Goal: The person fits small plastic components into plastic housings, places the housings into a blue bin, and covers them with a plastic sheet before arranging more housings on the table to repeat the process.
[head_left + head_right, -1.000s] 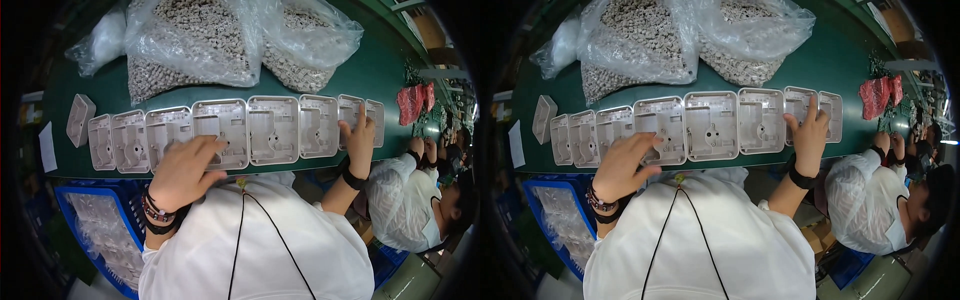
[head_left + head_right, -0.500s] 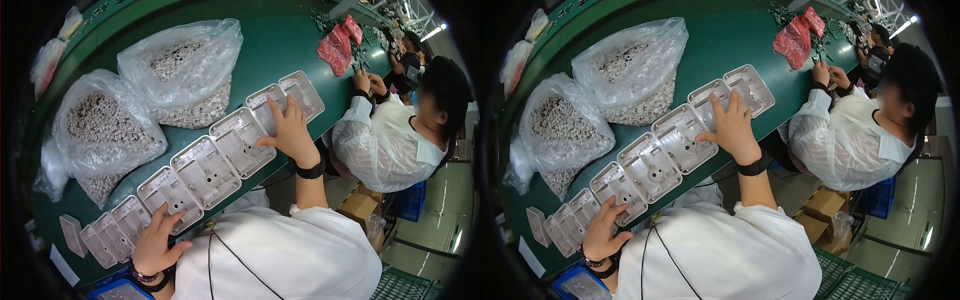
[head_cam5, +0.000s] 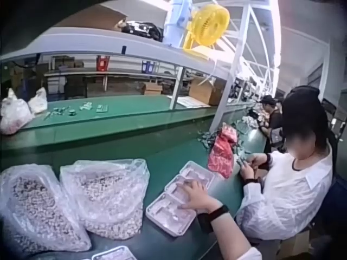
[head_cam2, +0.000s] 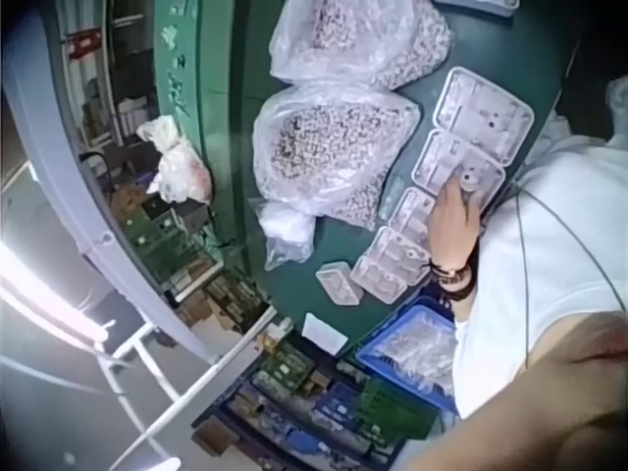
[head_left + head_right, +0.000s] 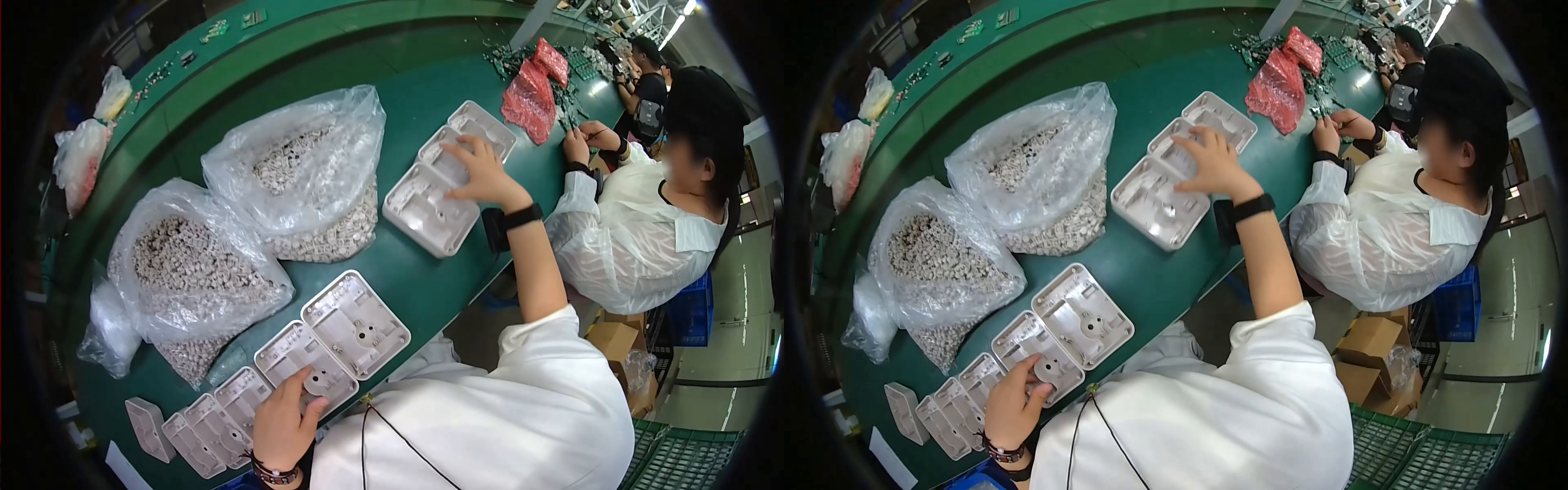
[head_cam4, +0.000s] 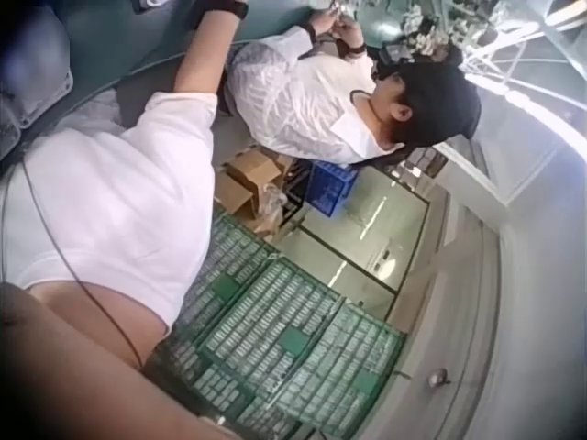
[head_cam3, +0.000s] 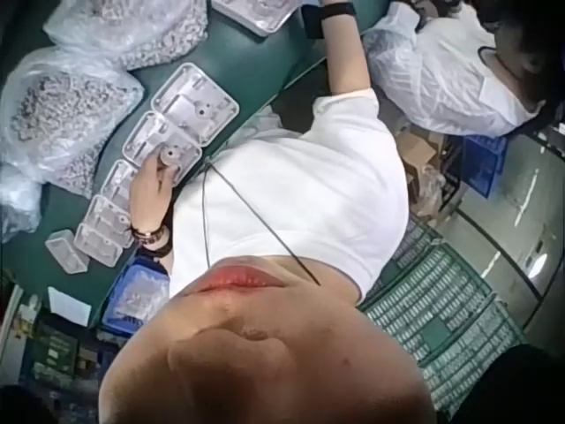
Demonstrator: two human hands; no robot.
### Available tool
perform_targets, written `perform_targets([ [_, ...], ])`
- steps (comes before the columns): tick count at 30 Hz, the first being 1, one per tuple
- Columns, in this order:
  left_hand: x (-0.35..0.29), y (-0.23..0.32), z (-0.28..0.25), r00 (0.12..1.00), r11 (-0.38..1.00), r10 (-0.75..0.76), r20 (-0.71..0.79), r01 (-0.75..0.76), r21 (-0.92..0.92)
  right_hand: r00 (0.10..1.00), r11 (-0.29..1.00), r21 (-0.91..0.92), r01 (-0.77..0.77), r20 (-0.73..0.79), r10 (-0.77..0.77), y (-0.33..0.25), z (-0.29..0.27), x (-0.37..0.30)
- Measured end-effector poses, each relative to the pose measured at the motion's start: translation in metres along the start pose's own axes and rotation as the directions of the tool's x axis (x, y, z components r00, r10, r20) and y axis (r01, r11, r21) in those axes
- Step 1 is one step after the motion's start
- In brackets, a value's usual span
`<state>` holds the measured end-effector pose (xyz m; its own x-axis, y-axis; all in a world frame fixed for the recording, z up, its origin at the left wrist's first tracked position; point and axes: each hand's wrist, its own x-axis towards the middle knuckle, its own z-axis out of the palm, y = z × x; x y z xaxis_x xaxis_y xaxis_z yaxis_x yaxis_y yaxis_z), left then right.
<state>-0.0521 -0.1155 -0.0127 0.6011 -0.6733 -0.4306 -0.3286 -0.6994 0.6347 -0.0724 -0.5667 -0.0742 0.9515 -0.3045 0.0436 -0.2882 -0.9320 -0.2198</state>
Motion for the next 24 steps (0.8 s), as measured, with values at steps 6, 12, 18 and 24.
perform_targets([
  [6, -0.002, -0.007, 0.001, 0.970, 0.978, 0.177, -0.164, -0.155, 0.138, 0.986, 0.990, 0.022, -0.141, -0.086, 0.143, 0.025, 0.007, 0.080],
  [12, -0.021, 0.000, -0.005, 0.964, 0.997, 0.066, -0.257, -0.071, -0.012, 0.981, 0.979, -0.048, -0.196, 0.006, 0.196, 0.031, 0.003, 0.113],
  [18, -0.028, 0.006, -0.002, 0.983, 0.923, 0.175, 0.046, -0.148, -0.354, 0.999, 1.000, -0.008, 0.016, 0.037, -0.015, 0.065, 0.024, 0.138],
  [24, -0.075, -0.035, 0.061, 0.963, 0.875, -0.266, 0.051, 0.264, -0.406, 0.878, 0.919, -0.277, 0.280, -0.314, -0.362, 0.073, -0.053, 0.109],
])
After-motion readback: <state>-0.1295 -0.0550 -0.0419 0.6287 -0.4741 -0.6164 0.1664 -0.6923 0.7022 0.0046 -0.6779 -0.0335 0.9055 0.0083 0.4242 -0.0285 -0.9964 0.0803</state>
